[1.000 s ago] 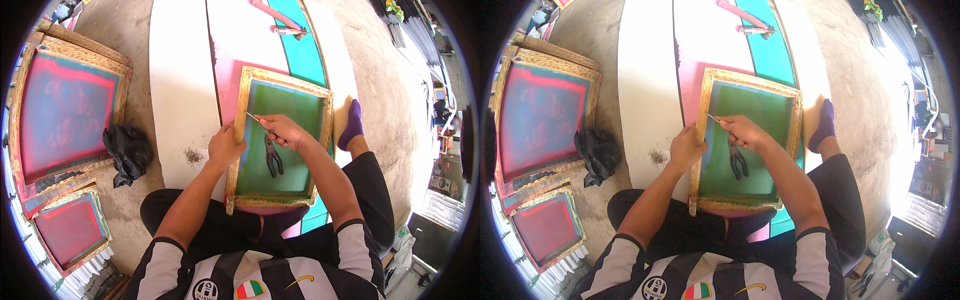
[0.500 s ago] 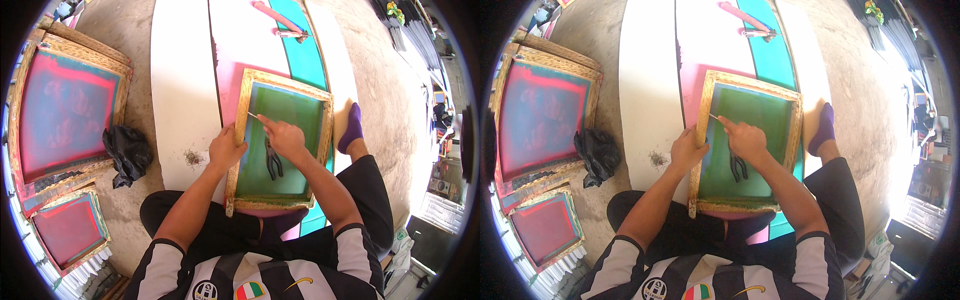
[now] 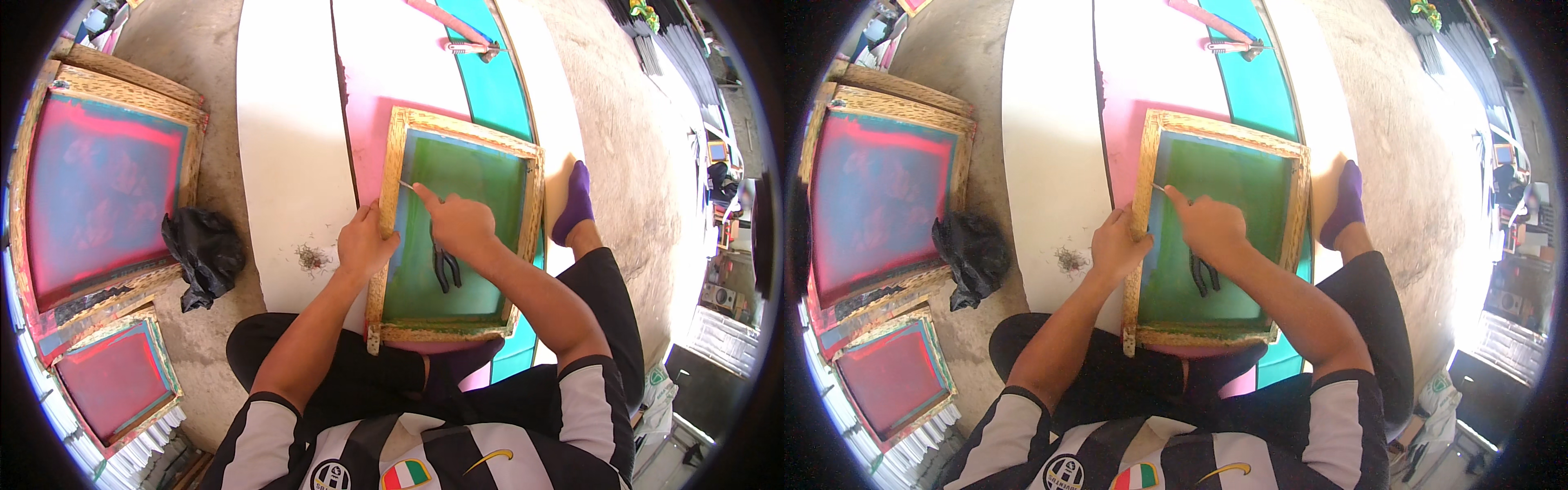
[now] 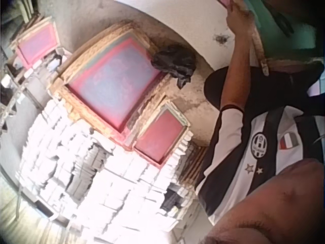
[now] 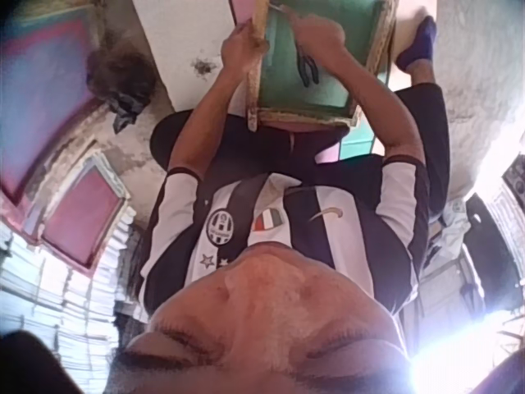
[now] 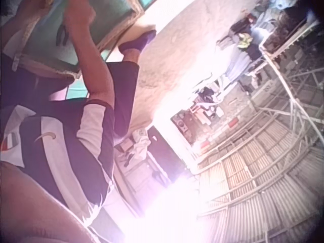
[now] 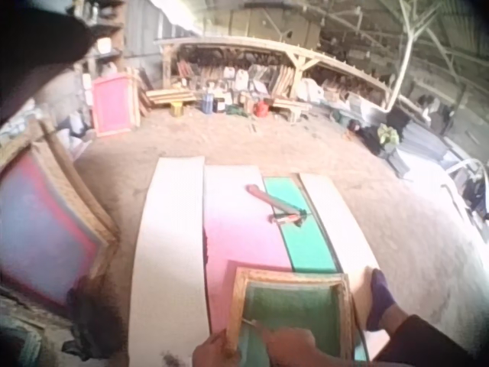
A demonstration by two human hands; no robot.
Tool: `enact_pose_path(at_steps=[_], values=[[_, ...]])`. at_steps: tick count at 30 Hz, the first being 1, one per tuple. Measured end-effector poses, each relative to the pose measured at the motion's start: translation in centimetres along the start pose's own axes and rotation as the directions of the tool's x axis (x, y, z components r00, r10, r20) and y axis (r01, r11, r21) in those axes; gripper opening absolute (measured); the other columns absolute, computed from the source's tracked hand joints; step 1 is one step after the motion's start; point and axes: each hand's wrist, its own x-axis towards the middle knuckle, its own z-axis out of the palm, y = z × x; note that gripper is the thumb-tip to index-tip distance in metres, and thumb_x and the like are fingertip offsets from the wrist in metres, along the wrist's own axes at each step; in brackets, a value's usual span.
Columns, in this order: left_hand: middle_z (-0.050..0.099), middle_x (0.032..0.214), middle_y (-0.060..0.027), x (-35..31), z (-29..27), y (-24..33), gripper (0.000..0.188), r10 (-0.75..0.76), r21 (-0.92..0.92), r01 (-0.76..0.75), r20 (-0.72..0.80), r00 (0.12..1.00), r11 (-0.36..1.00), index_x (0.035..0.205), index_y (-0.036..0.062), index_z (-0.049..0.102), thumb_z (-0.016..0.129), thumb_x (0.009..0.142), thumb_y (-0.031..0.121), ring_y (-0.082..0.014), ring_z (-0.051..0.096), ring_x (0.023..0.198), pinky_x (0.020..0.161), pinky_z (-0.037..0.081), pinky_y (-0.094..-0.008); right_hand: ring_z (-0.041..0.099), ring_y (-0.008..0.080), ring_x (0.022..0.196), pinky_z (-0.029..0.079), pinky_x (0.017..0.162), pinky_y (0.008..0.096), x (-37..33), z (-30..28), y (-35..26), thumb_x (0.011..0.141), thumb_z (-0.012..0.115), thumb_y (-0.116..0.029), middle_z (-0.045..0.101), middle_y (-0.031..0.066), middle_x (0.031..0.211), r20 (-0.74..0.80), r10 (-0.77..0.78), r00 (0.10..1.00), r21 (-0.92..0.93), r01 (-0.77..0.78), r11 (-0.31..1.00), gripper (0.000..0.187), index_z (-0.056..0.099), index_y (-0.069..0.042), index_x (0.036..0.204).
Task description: The person uses a small metal tool to scrape or pry along the inner edge of a green screen frame resting on a pink surface. The hands work continuously along the frame's perimeter, removing material or adjusting the edge.
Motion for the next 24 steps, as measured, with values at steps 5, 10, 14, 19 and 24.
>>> enact_pose_path(at_steps=[5,10,14,19,24], values=[[0.071,0.115,-0.018,0.1,0.5,0.2,0.077,-0.014,0.04,0.015,-0.018,1.0,0.999,0.144,-0.0024,0.059,0.081,0.075,0.024,-0.0389,0.073,0.098,0.085,0.06,-0.0469,0.072,0.0365,0.075,0.058,0.063,0.0511,0.8,1.1,1.4,0.109,0.052,-0.024,0.071,0.0148,0.086,0.025,-0.038,0.999,0.24,0.031,0.97,0.048,0.052,-0.031,0.157],[0.071,0.114,-0.0173,0.1,0.5,-0.6,0.076,0.023,0.004,-0.023,-0.017,1.0,1.0,0.144,-0.0007,0.06,0.081,0.076,0.025,-0.0377,0.073,0.096,0.083,0.06,-0.0461,0.072,0.0402,0.084,0.058,0.075,0.0501,1.3,1.7,2.7,0.11,0.053,-0.027,0.074,0.0172,0.095,0.017,-0.111,0.994,0.238,0.104,0.966,0.047,0.054,-0.03,0.156],[0.071,0.114,-0.0172,0.1,0.7,-0.6,0.074,-0.01,-0.009,0.01,-0.021,1.0,1.0,0.144,0.0009,0.061,0.08,0.077,0.024,-0.0377,0.073,0.097,0.084,0.059,-0.0465,0.074,0.0413,0.101,0.059,0.091,0.0491,1.5,-0.4,2.2,0.108,0.057,-0.025,0.075,0.0259,0.115,0.183,-0.02,0.983,0.271,-0.031,0.962,0.045,0.059,-0.025,0.153],[0.071,0.115,-0.018,0.3,0.2,0.2,0.074,0.02,-0.008,-0.02,-0.004,1.0,1.0,0.144,0.001,0.061,0.08,0.077,0.025,-0.039,0.073,0.1,0.086,0.059,-0.0466,0.074,0.0378,0.11,0.057,0.098,0.0428,3.1,6.6,5.6,0.108,0.061,-0.026,0.073,0.0286,0.123,-0.014,-0.17,0.985,0.848,0.101,0.52,0.045,0.06,-0.024,0.153],[0.071,0.116,-0.019,0.2,-0.3,-0.3,0.073,-0.017,-0.012,0.017,0.03,0.999,1.0,0.144,0.0011,0.061,0.08,0.077,0.024,-0.0394,0.072,0.102,0.088,0.059,-0.0464,0.074,0.0255,0.105,0.056,0.095,0.0366,2.2,3.9,3.4,0.109,0.061,-0.023,0.075,0.0222,0.122,0.047,-0.108,0.993,0.599,0.058,0.798,0.045,0.06,-0.022,0.154]])
